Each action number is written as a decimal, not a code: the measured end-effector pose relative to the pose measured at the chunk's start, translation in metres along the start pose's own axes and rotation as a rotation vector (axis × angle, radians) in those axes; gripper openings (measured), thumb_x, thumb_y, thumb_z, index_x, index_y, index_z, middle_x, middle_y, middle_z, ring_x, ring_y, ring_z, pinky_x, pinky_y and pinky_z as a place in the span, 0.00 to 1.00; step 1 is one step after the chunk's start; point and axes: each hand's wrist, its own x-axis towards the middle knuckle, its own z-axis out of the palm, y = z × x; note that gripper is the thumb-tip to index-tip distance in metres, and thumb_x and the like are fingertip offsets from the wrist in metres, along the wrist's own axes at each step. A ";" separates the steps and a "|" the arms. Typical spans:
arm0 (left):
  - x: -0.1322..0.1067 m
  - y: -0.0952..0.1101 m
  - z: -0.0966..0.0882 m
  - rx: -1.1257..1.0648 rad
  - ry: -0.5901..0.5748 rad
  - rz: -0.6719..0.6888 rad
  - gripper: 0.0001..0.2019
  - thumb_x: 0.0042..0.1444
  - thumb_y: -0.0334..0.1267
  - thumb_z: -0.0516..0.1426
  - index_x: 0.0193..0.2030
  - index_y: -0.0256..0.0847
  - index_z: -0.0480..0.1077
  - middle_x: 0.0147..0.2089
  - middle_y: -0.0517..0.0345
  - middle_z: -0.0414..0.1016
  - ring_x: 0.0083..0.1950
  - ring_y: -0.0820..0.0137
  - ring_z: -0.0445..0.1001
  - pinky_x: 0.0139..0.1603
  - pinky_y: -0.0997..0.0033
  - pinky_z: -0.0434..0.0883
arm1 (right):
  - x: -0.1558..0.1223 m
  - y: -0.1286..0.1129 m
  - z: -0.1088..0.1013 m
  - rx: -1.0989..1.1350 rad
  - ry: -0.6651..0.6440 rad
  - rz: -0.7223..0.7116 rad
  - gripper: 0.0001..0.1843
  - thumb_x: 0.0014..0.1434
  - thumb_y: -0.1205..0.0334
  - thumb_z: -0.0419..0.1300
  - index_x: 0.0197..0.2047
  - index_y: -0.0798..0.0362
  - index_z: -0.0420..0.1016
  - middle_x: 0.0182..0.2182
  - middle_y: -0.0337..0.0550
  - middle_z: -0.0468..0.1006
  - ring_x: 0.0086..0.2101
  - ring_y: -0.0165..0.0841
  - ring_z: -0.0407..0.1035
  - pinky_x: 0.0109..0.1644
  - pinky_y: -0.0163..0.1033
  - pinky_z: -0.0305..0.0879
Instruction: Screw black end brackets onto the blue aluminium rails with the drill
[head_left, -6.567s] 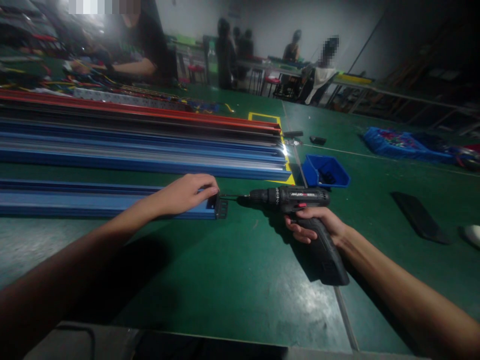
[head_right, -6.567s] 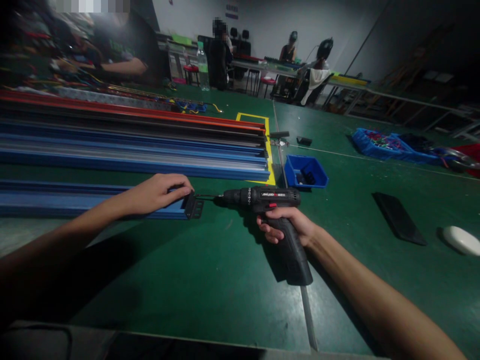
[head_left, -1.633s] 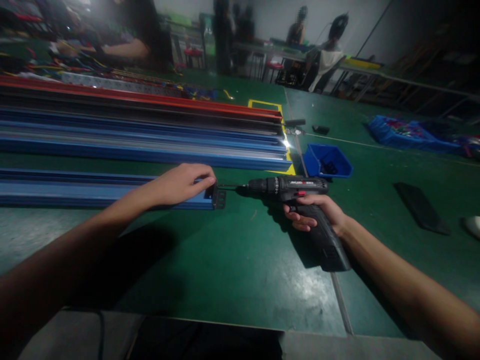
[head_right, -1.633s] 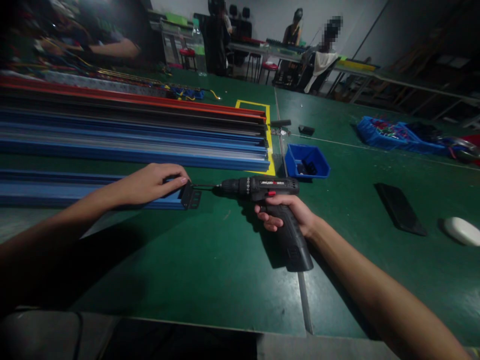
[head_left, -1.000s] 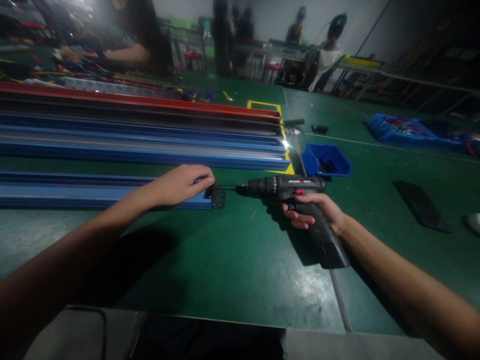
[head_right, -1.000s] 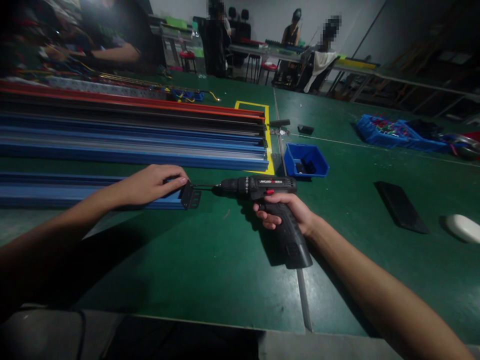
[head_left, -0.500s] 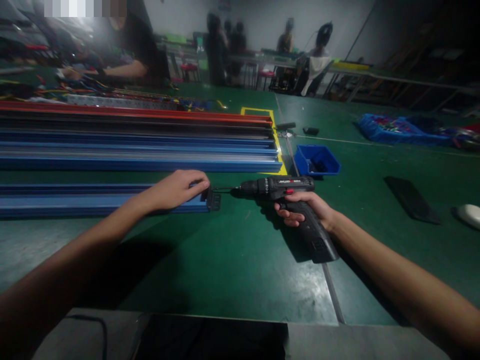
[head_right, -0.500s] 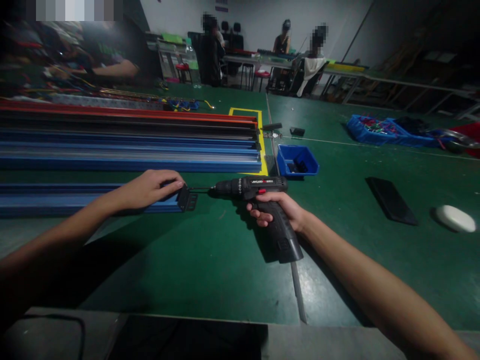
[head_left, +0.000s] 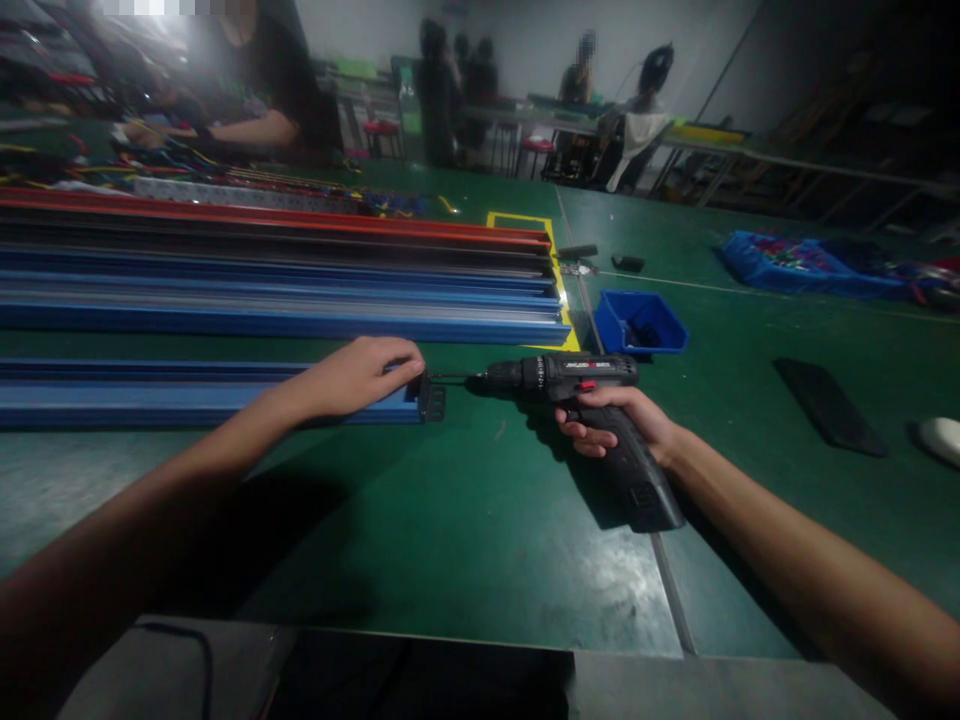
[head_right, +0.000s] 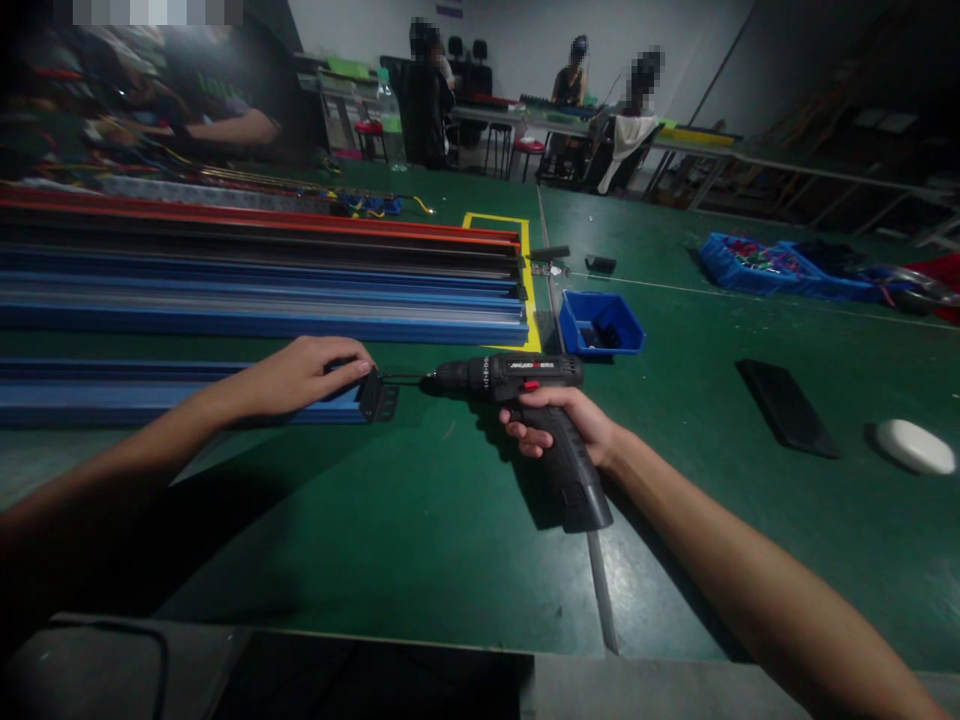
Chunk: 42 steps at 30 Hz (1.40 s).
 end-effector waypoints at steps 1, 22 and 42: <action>0.000 0.000 0.000 0.001 0.001 0.000 0.23 0.70 0.53 0.46 0.44 0.38 0.76 0.44 0.51 0.81 0.45 0.63 0.77 0.49 0.65 0.69 | 0.000 0.000 0.000 0.000 0.001 0.000 0.14 0.64 0.62 0.61 0.45 0.67 0.78 0.29 0.45 0.76 0.18 0.21 0.59 0.29 0.30 0.71; -0.001 -0.003 0.001 -0.009 0.006 0.005 0.23 0.71 0.53 0.47 0.45 0.39 0.76 0.44 0.52 0.80 0.45 0.63 0.77 0.49 0.66 0.68 | 0.000 0.000 0.000 -0.001 0.011 -0.002 0.14 0.64 0.62 0.62 0.44 0.67 0.78 0.28 0.45 0.76 0.18 0.21 0.60 0.29 0.31 0.71; -0.001 -0.007 0.004 -0.011 0.007 0.005 0.22 0.71 0.53 0.47 0.45 0.39 0.76 0.44 0.53 0.80 0.45 0.64 0.76 0.48 0.67 0.68 | 0.000 0.002 -0.002 -0.031 -0.003 -0.013 0.15 0.64 0.61 0.62 0.45 0.67 0.80 0.29 0.45 0.77 0.18 0.21 0.59 0.29 0.30 0.71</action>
